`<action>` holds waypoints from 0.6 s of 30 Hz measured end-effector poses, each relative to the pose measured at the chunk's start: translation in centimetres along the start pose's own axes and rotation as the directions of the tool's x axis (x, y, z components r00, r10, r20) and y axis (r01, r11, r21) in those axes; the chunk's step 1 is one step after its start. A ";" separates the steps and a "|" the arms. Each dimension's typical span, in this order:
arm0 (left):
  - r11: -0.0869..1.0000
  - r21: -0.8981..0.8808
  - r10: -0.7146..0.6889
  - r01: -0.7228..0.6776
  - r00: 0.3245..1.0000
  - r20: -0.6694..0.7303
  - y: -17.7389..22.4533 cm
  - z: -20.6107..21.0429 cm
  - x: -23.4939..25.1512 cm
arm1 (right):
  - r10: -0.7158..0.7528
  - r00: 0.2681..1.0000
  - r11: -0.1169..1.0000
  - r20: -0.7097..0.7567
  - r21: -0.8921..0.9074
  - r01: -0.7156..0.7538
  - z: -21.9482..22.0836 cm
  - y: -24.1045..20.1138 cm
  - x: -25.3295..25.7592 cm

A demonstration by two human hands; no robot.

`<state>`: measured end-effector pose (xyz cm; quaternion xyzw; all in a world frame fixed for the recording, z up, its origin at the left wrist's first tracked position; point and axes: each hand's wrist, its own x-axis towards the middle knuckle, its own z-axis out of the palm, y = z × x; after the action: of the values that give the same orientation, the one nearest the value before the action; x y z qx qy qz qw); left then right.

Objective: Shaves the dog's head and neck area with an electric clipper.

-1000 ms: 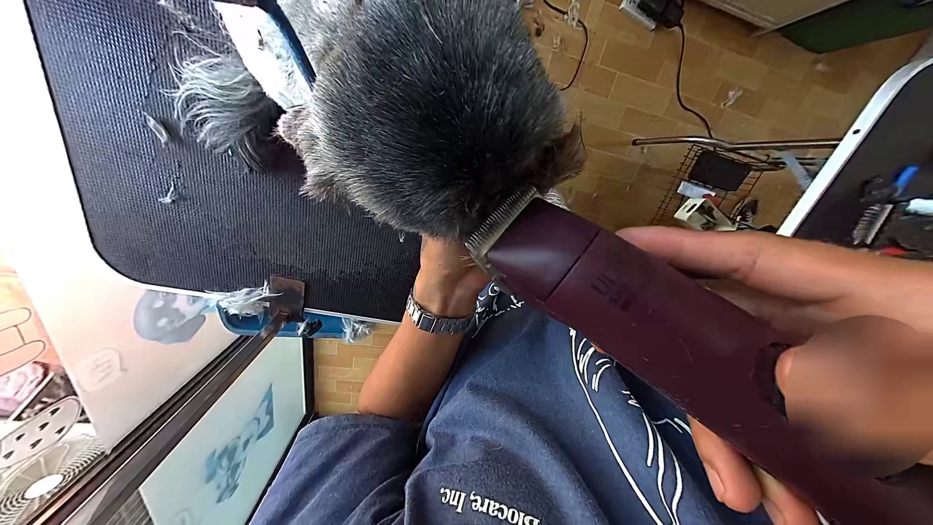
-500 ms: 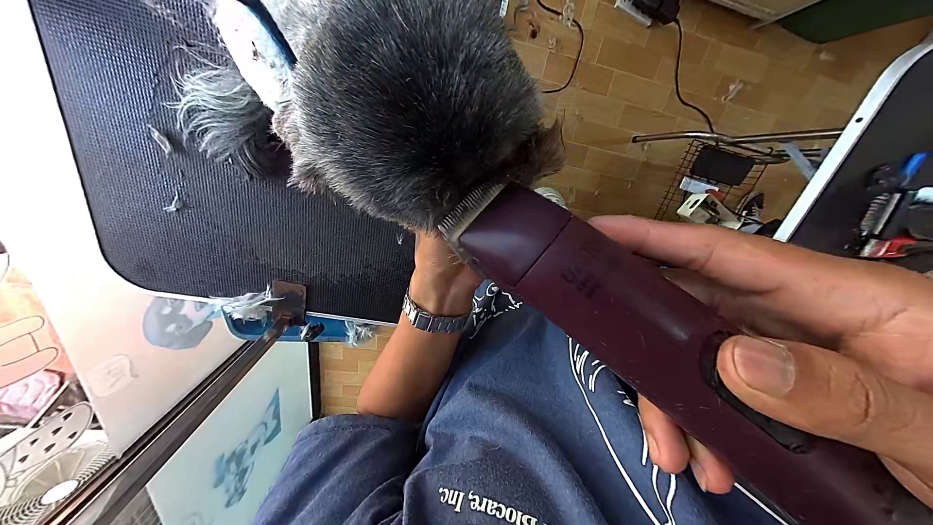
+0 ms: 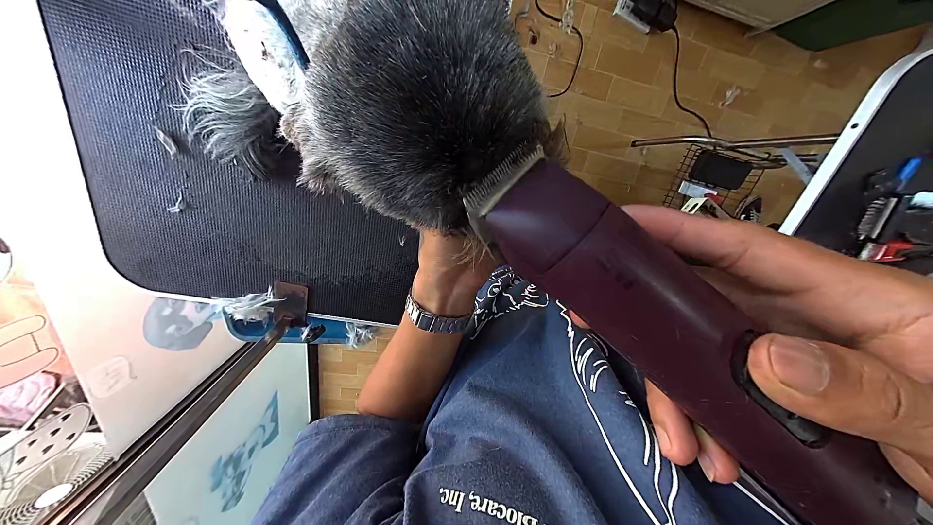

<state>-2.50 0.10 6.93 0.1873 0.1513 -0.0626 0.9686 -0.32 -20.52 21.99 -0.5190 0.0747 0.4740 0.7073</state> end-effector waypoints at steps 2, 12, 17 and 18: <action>0.999 0.042 -0.005 0.005 1.000 0.009 0.3 -0.3 -0.3 | 0.022 1.000 1.000 0.019 0.016 -0.022 -0.1 0.4 -0.3; 0.999 -0.016 -0.026 0.027 0.996 0.082 0.2 -0.7 -0.5 | -0.038 0.999 0.998 0.039 0.052 0.036 -0.6 0.6 -0.4; 0.999 0.032 0.025 -0.026 0.999 0.045 -0.1 -0.9 0.2 | 0.050 0.997 0.997 0.062 0.062 -0.054 -1.1 1.2 -1.3; 0.998 -0.045 0.044 -0.043 0.999 0.015 -1.1 -1.8 1.2 | 0.058 0.996 0.996 0.061 0.069 -0.062 -1.0 1.2 -1.2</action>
<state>-2.02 -0.34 4.59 0.1683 0.1406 -0.0397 0.9749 -1.44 -22.05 21.48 -0.4769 0.0863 0.5071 0.7127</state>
